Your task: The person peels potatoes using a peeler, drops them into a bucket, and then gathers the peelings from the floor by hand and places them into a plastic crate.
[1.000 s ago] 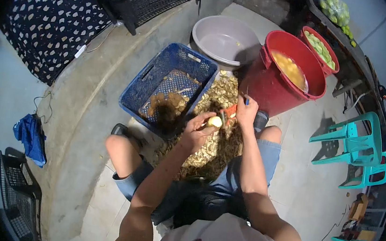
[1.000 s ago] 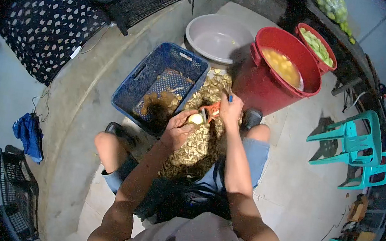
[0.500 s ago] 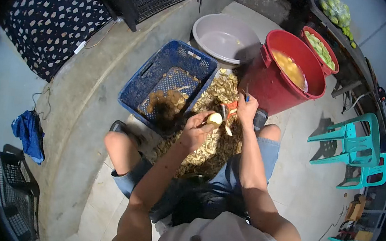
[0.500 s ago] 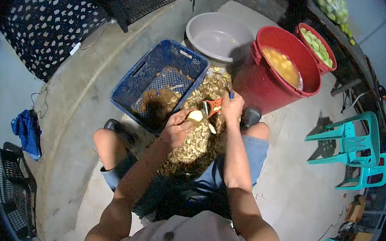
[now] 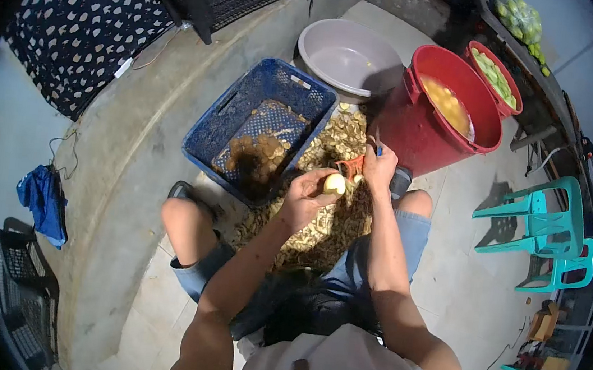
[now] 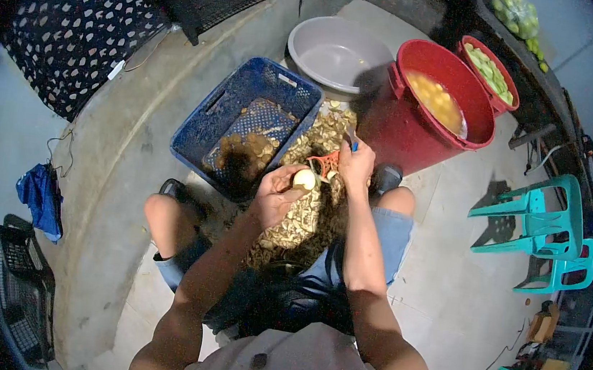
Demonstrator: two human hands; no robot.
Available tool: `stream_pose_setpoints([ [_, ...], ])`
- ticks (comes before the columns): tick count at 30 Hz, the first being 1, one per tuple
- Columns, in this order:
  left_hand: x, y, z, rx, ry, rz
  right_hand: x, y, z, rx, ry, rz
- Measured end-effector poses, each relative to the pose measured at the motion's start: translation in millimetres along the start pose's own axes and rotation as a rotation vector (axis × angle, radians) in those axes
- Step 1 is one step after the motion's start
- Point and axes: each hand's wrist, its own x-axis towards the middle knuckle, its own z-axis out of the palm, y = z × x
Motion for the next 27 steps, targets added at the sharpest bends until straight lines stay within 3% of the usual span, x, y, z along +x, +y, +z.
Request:
stream_pose_setpoints([
  [2,2.0,1.8,0.4,-0.287,-0.012,-0.085,3.4,13.5,3.6,-0.01,0.027,-0.05],
  [3,2.4,5.9,2.1,-0.306,-0.004,-0.031,-2.9,0.3,1.1,0.07,0.03,-0.074],
  [6,1.7,4.7,0.5,-0.166,-0.006,-0.013,-10.3,-7.5,0.3,0.073,-0.03,-0.134],
  [8,-1.0,1.7,3.0,-0.14,-0.01,-0.032,-1.8,1.9,-0.9,-0.058,-0.02,0.047],
  [12,2.3,2.6,-1.6,-0.209,0.044,-0.098,-6.6,-8.6,-3.1,0.125,-0.011,-0.008],
  [14,3.3,-3.6,-5.3,-0.146,-0.006,-0.051,-10.2,-7.0,-0.4,-0.025,-0.032,-0.121],
  [16,-0.4,-1.8,0.2,-0.096,-0.014,-0.042,-1.9,0.6,-0.2,0.002,-0.064,0.078],
  [18,0.0,4.3,3.4,-0.286,-0.005,-0.09,0.2,-2.7,-6.7,0.065,-0.016,0.034],
  [20,1.2,5.9,2.0,-0.268,0.038,-0.082,-2.5,-15.7,-6.3,0.131,0.024,-0.007],
  [22,1.5,2.5,0.0,-0.075,0.003,0.002,-13.8,-22.3,-4.2,0.098,0.018,-0.18],
  [23,1.3,0.9,-1.0,-0.043,-0.007,-0.012,-10.4,-14.8,-2.9,0.063,-0.008,-0.058],
  [27,2.8,12.5,0.6,-0.167,-0.04,-0.058,3.3,3.6,-1.0,0.144,0.076,-0.054],
])
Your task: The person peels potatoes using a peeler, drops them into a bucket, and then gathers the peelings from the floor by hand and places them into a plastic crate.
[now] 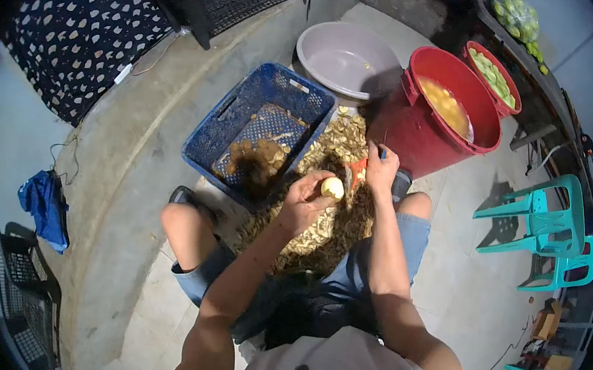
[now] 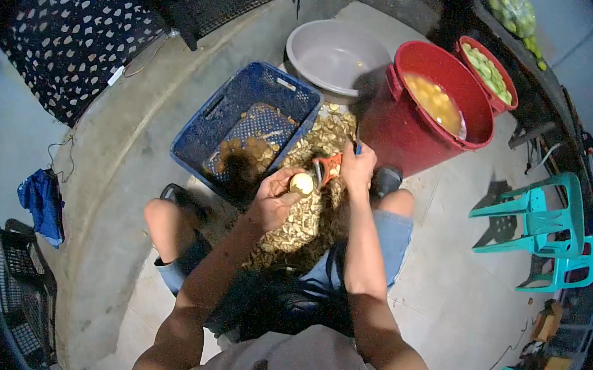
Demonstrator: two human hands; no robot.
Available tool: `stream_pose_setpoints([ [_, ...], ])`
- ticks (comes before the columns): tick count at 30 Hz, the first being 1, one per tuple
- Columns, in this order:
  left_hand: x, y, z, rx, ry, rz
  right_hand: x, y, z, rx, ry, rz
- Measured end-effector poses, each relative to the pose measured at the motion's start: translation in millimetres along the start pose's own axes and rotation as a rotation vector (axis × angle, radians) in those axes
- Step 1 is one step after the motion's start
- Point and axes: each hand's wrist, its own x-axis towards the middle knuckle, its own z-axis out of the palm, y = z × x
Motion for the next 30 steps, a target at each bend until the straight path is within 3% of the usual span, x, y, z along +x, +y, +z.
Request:
stream_pose_setpoints([
  [3,1.1,-7.5,-6.5,0.026,0.04,0.039,-16.7,-36.6,-5.5,-0.067,-0.09,-0.089],
  [5,-1.9,-12.1,-1.8,0.005,0.016,0.072,-11.0,-8.1,-0.8,-0.174,-0.109,-0.021],
  [8,-4.7,-3.9,6.8,-0.064,0.07,-0.037,-2.0,-1.6,-4.2,-0.066,-0.077,0.087],
  [11,3.3,-11.7,-9.7,-0.088,0.048,0.026,-14.8,-30.8,-4.9,0.013,-0.091,-0.064],
  [12,1.7,-8.6,-6.4,-0.044,0.03,0.031,-13.7,-25.5,-6.4,-0.18,-0.149,-0.049],
  [16,-0.6,1.8,5.3,-0.155,0.047,-0.029,-4.4,-12.0,-4.0,-0.103,-0.1,0.129],
  [17,2.3,4.2,1.9,-0.148,0.045,-0.023,-5.5,-13.8,-1.7,-0.095,-0.098,0.124],
  [19,2.4,-1.8,-6.9,-0.103,0.071,0.007,-16.4,-41.7,-8.2,-0.014,-0.092,-0.088],
  [21,0.7,-8.9,-6.3,-0.099,0.012,0.046,-11.6,-18.1,-3.2,-0.14,-0.11,-0.081],
  [23,-2.1,-0.8,4.6,-0.049,0.03,-0.047,-2.4,10.8,0.3,-0.292,-0.081,0.069],
  [24,-3.8,-0.1,10.0,-0.076,0.027,-0.023,-1.3,15.2,3.0,-0.047,-0.064,0.138],
  [27,-0.1,0.4,-3.1,-0.086,-0.001,0.022,-5.2,-26.7,-9.3,-0.014,-0.029,-0.001],
  [30,-2.1,0.3,2.9,-0.053,0.006,0.005,-2.7,-7.7,-8.0,-0.046,-0.017,0.04],
])
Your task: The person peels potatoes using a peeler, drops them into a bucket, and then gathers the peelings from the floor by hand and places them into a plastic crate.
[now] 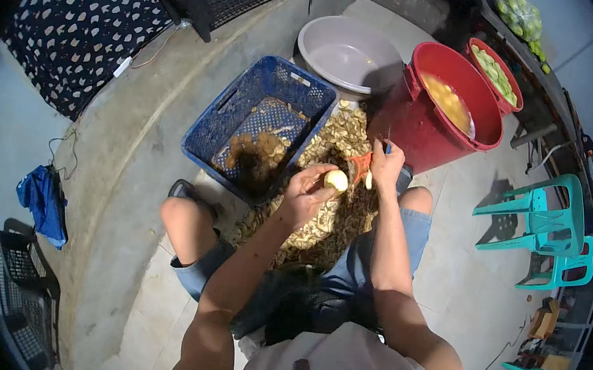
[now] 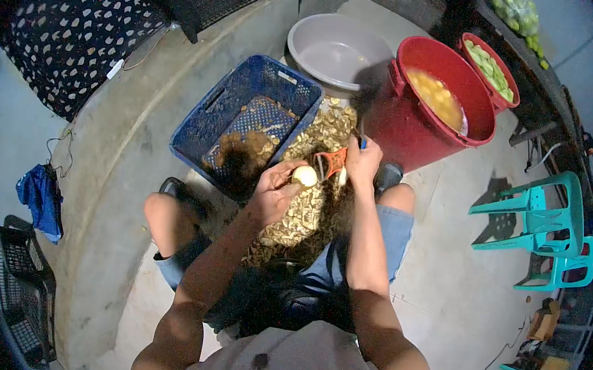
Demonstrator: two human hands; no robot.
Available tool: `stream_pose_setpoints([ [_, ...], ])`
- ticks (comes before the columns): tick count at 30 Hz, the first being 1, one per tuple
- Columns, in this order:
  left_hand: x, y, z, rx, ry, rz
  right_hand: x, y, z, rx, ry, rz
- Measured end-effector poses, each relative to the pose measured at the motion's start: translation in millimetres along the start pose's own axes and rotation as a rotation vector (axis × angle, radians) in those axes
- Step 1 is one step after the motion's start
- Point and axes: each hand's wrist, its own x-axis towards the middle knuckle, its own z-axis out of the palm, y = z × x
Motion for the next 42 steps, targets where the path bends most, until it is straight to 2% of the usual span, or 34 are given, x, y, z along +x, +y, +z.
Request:
stream_pose_setpoints([
  [3,6.5,-14.2,-10.2,-0.079,0.089,0.034,1.8,-8.1,0.5,0.006,0.023,-0.009],
  [5,1.9,-10.7,-8.7,-0.081,0.094,0.013,-11.3,-26.7,-0.4,0.027,-0.071,-0.087],
  [7,2.3,-10.7,-6.3,0.141,0.0,0.089,-7.2,-18.5,-0.3,-0.082,-0.096,-0.023],
  [8,1.7,-9.2,-5.5,-0.016,-0.004,0.015,-4.1,-8.6,1.5,-0.074,-0.083,0.015],
  [11,-0.2,1.2,-0.6,-0.184,0.042,-0.066,-0.4,-6.6,1.5,-0.042,-0.068,0.011],
  [13,1.7,-5.5,-12.2,-0.1,0.03,-0.025,-10.2,-31.1,-6.2,0.033,-0.091,-0.045],
  [15,1.9,-10.4,-10.8,0.134,0.004,0.035,-11.0,-30.6,-8.6,-0.005,-0.111,-0.06],
  [17,2.4,-11.1,-7.4,0.17,-0.02,0.024,-0.8,-7.5,-2.5,-0.071,-0.106,0.074],
  [19,2.3,-4.9,-4.3,-0.149,0.04,-0.075,3.5,-12.9,-3.9,-0.141,-0.119,0.051],
  [21,2.3,-0.4,-3.4,-0.129,0.056,-0.075,-6.5,-25.7,-7.7,0.059,-0.112,0.021],
  [23,1.6,0.0,-4.8,0.162,0.003,-0.058,-8.8,-27.7,-8.7,0.007,-0.117,-0.047],
  [25,-0.9,-1.7,-2.2,0.163,0.015,-0.045,0.8,-2.2,-2.0,-0.113,-0.071,-0.032],
  [27,-0.1,7.7,3.3,-0.157,-0.009,-0.081,5.4,-2.1,-4.4,-0.184,-0.092,0.016],
  [29,2.1,9.1,-0.5,-0.098,0.009,-0.07,-1.8,-32.7,-12.0,-0.037,-0.146,0.076],
  [30,0.5,6.3,-1.3,0.035,0.02,-0.038,-9.9,-29.7,-3.7,0.087,-0.052,-0.182],
  [31,0.0,2.4,-1.7,0.166,0.03,-0.006,-8.8,-25.1,-2.4,0.082,-0.058,-0.18],
  [33,-1.9,-3.1,-2.3,0.175,0.042,-0.002,-3.5,-16.2,-0.3,-0.016,-0.102,0.006],
  [34,-1.3,0.1,-1.4,0.01,0.022,-0.05,1.3,-12.3,-2.9,-0.159,-0.125,0.046],
  [35,1.7,4.7,-0.6,-0.151,-0.001,-0.092,3.4,-10.0,-3.7,-0.154,-0.121,0.039],
  [37,2.9,9.9,-0.9,-0.129,0.042,-0.093,-0.3,-25.6,-7.6,-0.056,-0.123,0.084],
  [38,2.1,9.9,-2.0,-0.044,0.029,-0.069,-9.0,-24.4,0.9,0.099,-0.034,-0.122],
  [41,-2.6,1.2,-1.7,0.109,0.005,-0.034,-5.3,-10.2,2.0,0.022,-0.05,-0.085],
  [42,-2.1,1.5,-1.4,-0.008,-0.003,-0.075,0.6,-9.6,-2.8,-0.218,-0.085,0.005],
])
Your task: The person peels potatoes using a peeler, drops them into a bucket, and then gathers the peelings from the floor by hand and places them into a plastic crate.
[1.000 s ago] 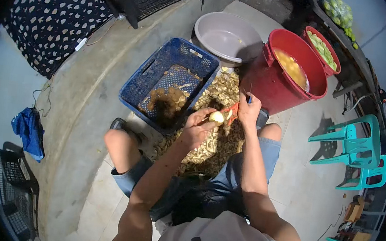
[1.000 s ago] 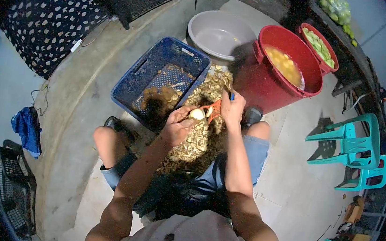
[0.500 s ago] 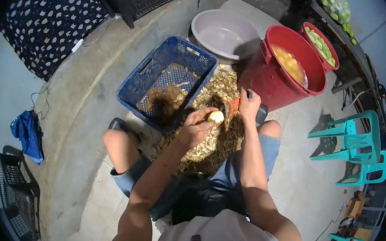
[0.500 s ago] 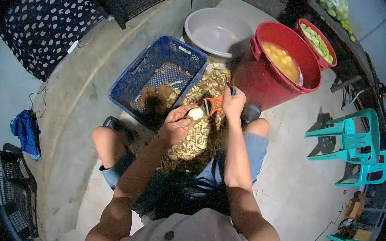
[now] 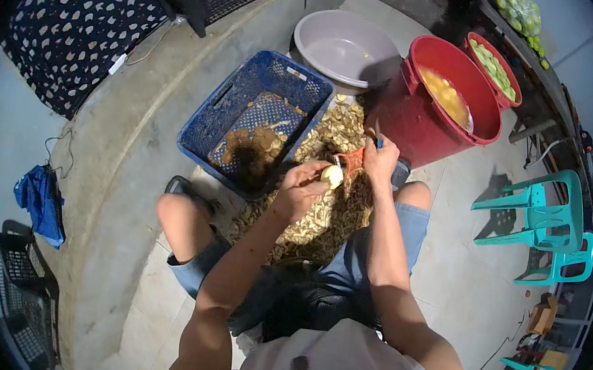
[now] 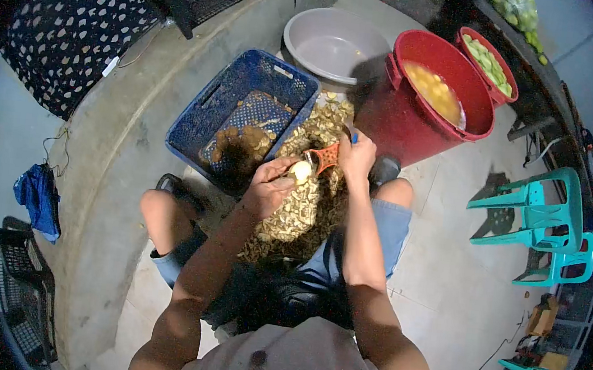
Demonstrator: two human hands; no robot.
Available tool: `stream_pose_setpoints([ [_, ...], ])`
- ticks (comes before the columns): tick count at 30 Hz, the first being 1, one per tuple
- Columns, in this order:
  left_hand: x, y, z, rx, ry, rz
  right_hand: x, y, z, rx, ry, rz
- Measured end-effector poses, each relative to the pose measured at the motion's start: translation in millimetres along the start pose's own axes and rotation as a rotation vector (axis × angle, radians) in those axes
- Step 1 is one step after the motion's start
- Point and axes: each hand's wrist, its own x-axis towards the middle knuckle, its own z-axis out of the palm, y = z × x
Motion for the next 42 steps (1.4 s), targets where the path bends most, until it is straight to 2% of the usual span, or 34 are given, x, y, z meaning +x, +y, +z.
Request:
stream_pose_setpoints([
  [1,2.8,3.6,0.0,-0.11,-0.015,-0.034,1.1,-0.8,-2.4,0.006,0.006,-0.003],
  [3,5.1,6.6,0.1,-0.108,0.014,-0.018,0.6,-7.9,-9.1,0.191,-0.072,0.129],
  [4,5.7,4.1,-3.0,-0.05,0.032,0.011,-6.7,-20.8,-5.1,0.325,0.029,-0.053],
  [5,4.5,-1.0,-6.0,0.004,0.054,0.037,-15.8,-28.5,-10.3,0.205,-0.017,-0.018],
  [8,0.6,-3.6,-6.8,-0.037,0.0,0.021,-5.6,6.6,4.0,0.218,0.041,-0.093],
  [10,2.6,2.1,-3.6,-0.049,-0.004,0.014,4.2,5.2,-1.4,0.095,-0.064,0.14],
  [11,4.8,4.7,-3.5,-0.044,-0.008,0.019,2.9,3.2,0.3,0.1,-0.061,0.135],
  [13,4.8,3.8,-4.9,0.019,0.029,0.031,-12.6,-19.1,-3.6,0.22,0.088,-0.182],
  [14,3.8,1.2,-5.8,0.013,0.035,0.029,-13.3,-17.6,-0.5,0.184,0.095,-0.195],
  [15,2.6,-0.9,-6.6,-0.018,0.027,0.013,-11.2,-11.9,1.0,0.179,0.09,-0.187],
  [17,4.9,0.3,-6.7,-0.066,-0.005,-0.011,0.7,3.5,1.8,0.011,0.011,0.041],
  [18,2.6,8.2,-0.1,-0.1,-0.021,-0.036,3.1,-2.0,-3.2,0.093,-0.023,0.114],
  [19,4.4,9.2,-1.9,-0.093,-0.025,-0.033,1.9,-8.7,-3.9,0.1,-0.018,0.11],
  [21,6.0,3.9,-6.5,0.017,-0.002,0.023,-10.3,-23.8,-9.3,0.198,0.038,-0.068],
  [22,5.7,-0.1,-7.0,0.065,0.013,0.049,-14.6,-27.0,-13.9,0.092,0.001,-0.08],
  [25,4.4,5.2,0.6,-0.07,-0.033,0.007,-1.1,6.9,1.3,0.059,0.056,-0.012],
  [26,3.5,4.6,0.8,-0.132,-0.014,0.006,2.9,20.3,6.9,0.144,0.059,0.017],
  [29,2.9,5.2,-1.4,-0.147,0.015,-0.002,-9.4,-18.9,-3.0,0.33,0.126,-0.083],
  [30,3.1,4.6,-0.7,-0.016,0.021,0.013,-14.5,-31.7,-12.9,0.19,0.031,-0.055],
  [31,3.8,3.1,-2.2,-0.021,0.025,0.008,-12.2,-25.0,-10.5,0.185,0.026,-0.051],
  [33,3.7,1.9,-4.7,-0.042,-0.019,-0.011,-2.2,1.3,-0.3,0.115,-0.029,0.05],
  [34,2.6,1.9,-2.8,-0.204,-0.043,0.005,1.0,4.1,1.7,0.008,-0.01,0.066],
  [35,2.9,2.8,-4.3,-0.197,-0.047,0.008,0.4,7.1,2.9,0.014,-0.005,0.062],
  [37,6.0,3.0,-9.4,-0.142,-0.025,0.006,-7.6,-21.4,-10.8,0.228,-0.013,0.059],
  [38,5.2,1.2,-10.8,-0.045,0.016,0.007,-10.1,-12.4,-5.0,0.215,0.041,-0.175],
  [39,5.1,2.5,-5.7,-0.052,0.018,0.002,-7.9,-9.8,-3.8,0.209,0.037,-0.171],
  [41,3.0,7.3,6.2,0.034,0.043,0.023,-3.2,-6.5,-1.8,0.092,0.017,0.04],
  [42,2.3,9.7,6.4,-0.078,-0.042,0.041,-2.5,-1.7,-1.8,0.066,0.061,0.009],
])
